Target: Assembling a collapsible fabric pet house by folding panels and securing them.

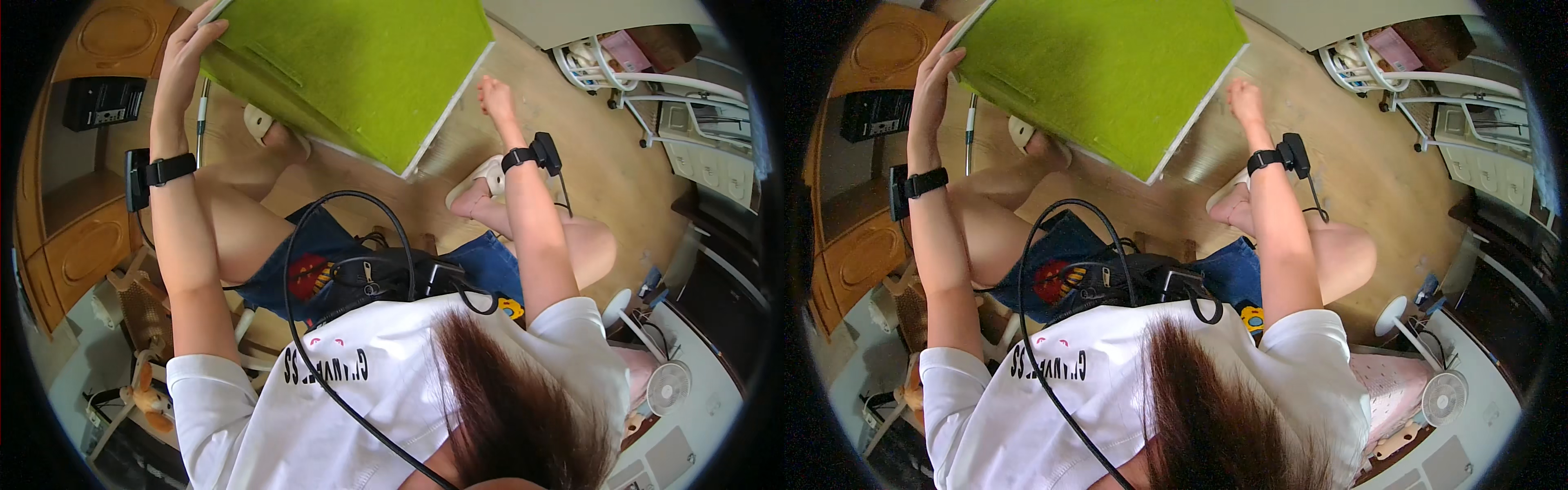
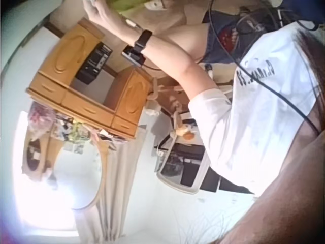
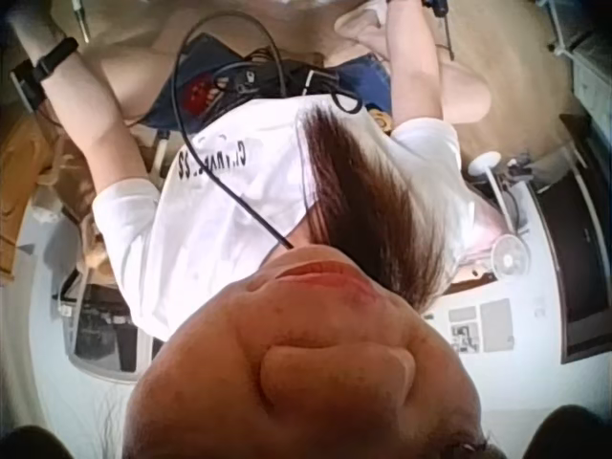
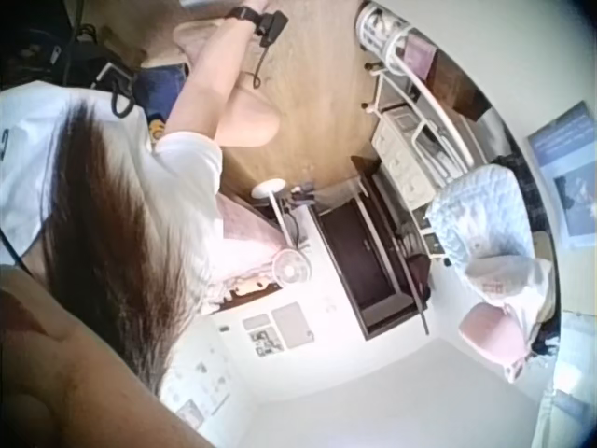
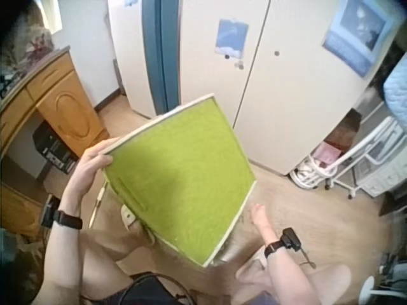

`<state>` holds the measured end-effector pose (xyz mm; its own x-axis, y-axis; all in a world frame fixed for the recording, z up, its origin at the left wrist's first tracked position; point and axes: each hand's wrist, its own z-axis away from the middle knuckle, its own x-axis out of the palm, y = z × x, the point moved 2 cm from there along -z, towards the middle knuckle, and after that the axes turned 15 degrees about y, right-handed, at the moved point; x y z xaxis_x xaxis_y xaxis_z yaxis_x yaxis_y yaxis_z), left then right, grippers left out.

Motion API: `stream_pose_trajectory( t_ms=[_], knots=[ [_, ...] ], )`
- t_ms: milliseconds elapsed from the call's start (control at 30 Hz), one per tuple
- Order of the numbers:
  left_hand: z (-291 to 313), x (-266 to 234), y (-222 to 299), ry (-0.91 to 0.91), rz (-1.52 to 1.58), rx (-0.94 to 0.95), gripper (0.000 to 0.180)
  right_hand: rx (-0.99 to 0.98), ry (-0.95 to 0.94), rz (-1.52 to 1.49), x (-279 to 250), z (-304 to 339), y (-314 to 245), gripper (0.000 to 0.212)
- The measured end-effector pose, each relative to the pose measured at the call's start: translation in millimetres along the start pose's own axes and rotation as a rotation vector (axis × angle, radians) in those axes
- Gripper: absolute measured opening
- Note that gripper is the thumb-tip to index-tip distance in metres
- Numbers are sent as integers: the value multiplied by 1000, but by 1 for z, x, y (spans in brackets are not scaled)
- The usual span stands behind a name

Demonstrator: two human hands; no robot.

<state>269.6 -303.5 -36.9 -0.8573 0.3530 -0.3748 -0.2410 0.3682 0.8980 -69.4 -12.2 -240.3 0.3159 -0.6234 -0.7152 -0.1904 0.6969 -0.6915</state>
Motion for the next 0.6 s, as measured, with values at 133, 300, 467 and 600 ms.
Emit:
stream_pose_trajectory(
  t_ms=[133,300,467,600],
  knots=[
    [-2,4,0,-41,19,24,44,-313,9,22,19,4,18,37],
    [8,9,20,-31,35,53,42,-215,69,-18,-7,22,-10,37],
    [10,16,45,-56,108,-34,42,-157,-128,34,14,35,11,37],
    [11,13,38,-31,141,-41,39,-257,-92,6,11,53,-9,38]
  ],
)
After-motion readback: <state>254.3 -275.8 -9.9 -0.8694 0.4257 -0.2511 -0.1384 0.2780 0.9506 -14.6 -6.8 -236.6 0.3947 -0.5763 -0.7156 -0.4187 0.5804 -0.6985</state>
